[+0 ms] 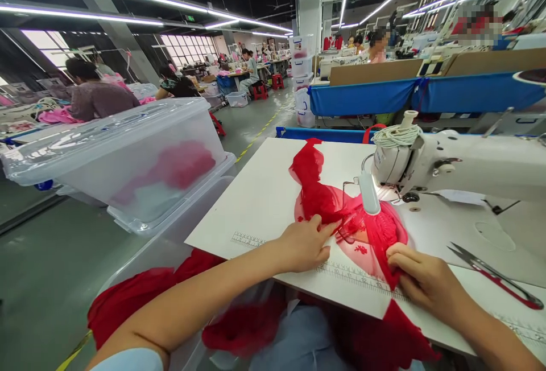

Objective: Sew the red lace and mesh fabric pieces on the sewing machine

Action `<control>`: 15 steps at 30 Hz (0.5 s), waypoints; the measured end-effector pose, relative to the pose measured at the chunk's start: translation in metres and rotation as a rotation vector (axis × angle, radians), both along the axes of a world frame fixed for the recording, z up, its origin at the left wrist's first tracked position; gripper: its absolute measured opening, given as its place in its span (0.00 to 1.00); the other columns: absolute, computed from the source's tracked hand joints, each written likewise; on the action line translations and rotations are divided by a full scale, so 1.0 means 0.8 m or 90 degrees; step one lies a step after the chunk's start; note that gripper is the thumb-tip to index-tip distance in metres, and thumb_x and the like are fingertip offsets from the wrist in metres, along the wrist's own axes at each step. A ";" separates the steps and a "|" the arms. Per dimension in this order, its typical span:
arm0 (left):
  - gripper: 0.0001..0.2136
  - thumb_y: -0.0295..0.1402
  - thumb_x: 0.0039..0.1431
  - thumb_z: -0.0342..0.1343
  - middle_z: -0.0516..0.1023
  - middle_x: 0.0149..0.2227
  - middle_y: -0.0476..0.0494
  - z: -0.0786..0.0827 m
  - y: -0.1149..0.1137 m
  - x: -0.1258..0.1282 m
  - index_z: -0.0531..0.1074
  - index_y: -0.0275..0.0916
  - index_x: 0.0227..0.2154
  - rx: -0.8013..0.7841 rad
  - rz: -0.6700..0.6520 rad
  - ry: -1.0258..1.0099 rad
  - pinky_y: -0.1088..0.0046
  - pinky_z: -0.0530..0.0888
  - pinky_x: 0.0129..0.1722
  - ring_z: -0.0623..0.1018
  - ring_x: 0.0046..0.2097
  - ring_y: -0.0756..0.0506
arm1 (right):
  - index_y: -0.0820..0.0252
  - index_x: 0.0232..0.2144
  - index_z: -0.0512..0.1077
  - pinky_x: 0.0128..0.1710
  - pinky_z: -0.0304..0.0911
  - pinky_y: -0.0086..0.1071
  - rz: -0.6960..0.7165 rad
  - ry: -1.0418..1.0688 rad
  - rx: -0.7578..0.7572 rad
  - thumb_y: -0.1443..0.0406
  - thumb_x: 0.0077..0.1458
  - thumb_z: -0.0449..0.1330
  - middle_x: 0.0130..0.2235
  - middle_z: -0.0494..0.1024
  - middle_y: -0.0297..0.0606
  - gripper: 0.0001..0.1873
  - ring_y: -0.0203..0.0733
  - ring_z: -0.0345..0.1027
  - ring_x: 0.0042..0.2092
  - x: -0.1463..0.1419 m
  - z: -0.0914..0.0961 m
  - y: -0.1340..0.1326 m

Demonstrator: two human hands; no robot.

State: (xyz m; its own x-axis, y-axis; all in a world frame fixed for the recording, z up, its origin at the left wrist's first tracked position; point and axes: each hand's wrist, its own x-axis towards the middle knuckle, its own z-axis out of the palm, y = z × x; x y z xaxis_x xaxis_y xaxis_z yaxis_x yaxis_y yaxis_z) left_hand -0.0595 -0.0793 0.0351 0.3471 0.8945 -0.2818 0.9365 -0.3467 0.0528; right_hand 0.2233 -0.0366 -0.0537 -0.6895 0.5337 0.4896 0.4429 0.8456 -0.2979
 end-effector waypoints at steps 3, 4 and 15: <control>0.23 0.41 0.69 0.45 0.73 0.52 0.37 -0.005 0.022 -0.012 0.63 0.40 0.63 0.046 0.089 0.001 0.62 0.78 0.39 0.81 0.42 0.39 | 0.52 0.31 0.61 0.25 0.58 0.26 -0.003 -0.002 0.015 0.75 0.54 0.46 0.34 0.74 0.32 0.12 0.34 0.66 0.27 -0.001 0.004 -0.001; 0.22 0.40 0.69 0.45 0.73 0.53 0.35 -0.006 0.031 -0.014 0.66 0.37 0.61 0.067 0.121 0.010 0.61 0.78 0.40 0.81 0.42 0.38 | 0.52 0.31 0.61 0.25 0.58 0.26 -0.006 -0.001 0.019 0.75 0.54 0.46 0.34 0.75 0.32 0.12 0.34 0.66 0.27 -0.002 0.007 -0.002; 0.11 0.32 0.70 0.46 0.76 0.38 0.44 -0.096 -0.070 -0.013 0.72 0.41 0.48 0.356 -0.305 -0.289 0.69 0.76 0.41 0.77 0.39 0.47 | 0.53 0.31 0.70 0.32 0.67 0.38 -0.226 0.051 0.061 0.70 0.52 0.49 0.35 0.82 0.38 0.11 0.48 0.77 0.37 0.000 0.032 -0.004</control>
